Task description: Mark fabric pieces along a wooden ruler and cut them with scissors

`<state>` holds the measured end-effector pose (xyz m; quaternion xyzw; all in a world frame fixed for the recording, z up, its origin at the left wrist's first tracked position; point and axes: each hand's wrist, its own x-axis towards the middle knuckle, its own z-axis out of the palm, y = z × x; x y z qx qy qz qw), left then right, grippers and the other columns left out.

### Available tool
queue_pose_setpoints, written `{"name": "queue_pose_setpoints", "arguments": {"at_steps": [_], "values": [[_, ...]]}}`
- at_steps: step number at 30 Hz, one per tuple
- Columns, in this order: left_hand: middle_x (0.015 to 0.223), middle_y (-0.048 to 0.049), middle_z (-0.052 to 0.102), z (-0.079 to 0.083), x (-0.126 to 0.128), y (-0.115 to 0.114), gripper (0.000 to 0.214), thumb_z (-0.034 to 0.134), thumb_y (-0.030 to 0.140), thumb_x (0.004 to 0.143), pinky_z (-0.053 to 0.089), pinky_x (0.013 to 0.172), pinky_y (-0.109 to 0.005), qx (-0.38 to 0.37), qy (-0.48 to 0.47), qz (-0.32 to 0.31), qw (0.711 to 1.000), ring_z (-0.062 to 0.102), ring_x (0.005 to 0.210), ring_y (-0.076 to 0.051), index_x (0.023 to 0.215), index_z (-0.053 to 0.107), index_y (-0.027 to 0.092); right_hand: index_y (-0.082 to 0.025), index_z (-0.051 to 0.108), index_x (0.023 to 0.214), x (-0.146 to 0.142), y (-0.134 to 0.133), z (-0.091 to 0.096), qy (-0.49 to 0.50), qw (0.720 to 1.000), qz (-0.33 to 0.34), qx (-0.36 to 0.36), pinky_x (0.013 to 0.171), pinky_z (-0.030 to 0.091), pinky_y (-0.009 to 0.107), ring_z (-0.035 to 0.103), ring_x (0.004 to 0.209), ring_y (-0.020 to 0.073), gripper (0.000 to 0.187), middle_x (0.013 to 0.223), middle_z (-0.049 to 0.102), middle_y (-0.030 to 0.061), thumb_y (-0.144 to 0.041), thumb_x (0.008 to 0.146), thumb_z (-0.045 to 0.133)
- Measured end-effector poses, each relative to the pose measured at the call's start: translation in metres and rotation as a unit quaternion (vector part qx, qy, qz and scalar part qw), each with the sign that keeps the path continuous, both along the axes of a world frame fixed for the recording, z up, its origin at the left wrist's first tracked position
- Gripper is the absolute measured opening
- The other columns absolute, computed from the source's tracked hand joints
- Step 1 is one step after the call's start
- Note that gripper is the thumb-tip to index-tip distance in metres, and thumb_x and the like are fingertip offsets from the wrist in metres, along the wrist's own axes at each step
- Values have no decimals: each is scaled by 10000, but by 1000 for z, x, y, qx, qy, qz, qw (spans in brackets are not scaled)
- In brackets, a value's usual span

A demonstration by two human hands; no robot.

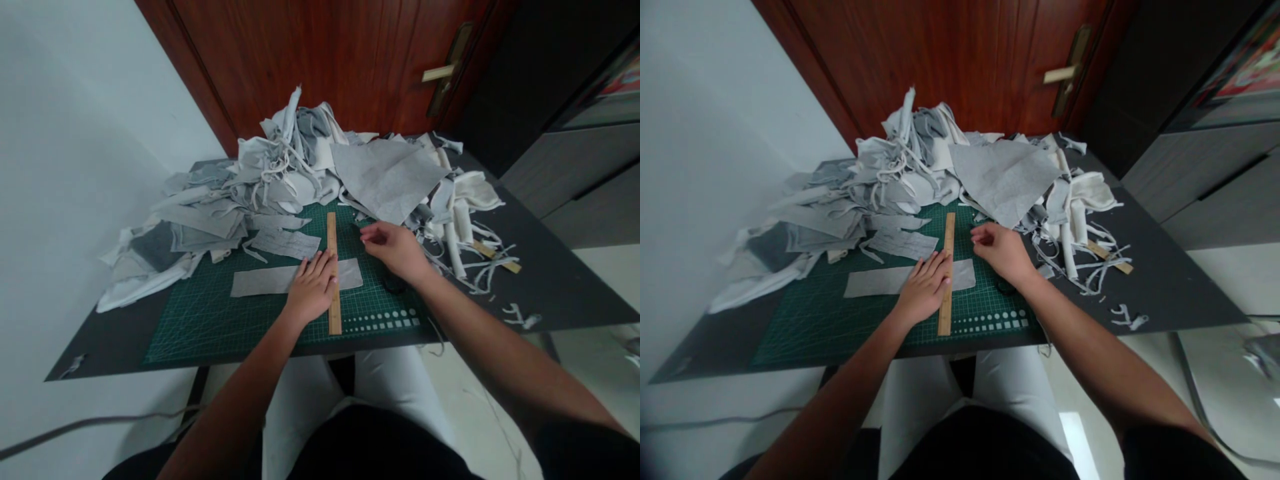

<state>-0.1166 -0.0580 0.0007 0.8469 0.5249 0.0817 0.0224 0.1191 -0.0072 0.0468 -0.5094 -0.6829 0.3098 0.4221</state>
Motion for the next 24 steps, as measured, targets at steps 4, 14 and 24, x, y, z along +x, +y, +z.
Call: {"name": "queue_pose_setpoints", "arguments": {"at_steps": [4, 14, 24], "values": [[1725, -49, 294, 0, 8, -6, 589, 316, 342, 1082, 151, 1326, -564, -6, 6, 17, 1000, 203, 1625, -254, 1637, 329, 145, -194, 734, 1061, 0, -73, -27, 20, 998, 8, -58, 801, 613, 332, 758, 818, 191, 254, 956, 796, 42, -155, 821, 660], [1718, -13, 326, 3, 8, -15, 529, 322, 316, 1090, 221, 1310, -551, -4, -14, 20, 1000, 310, 1590, -264, 1607, 413, 253, -180, 746, 1051, -22, -110, -48, -194, 980, 12, 44, 891, 584, 365, 707, 928, 232, 278, 1010, 740, 89, -40, 872, 587], [1661, -77, 446, 5, 3, -11, 489, 414, 215, 1041, 274, 1313, -509, -9, -73, 12, 997, 388, 1552, -268, 1520, 512, 196, -162, 735, 935, -17, -105, -33, -256, 964, 46, -55, 837, 532, 324, 686, 870, 215, 152, 953, 700, 82, -73, 920, 613]]}}
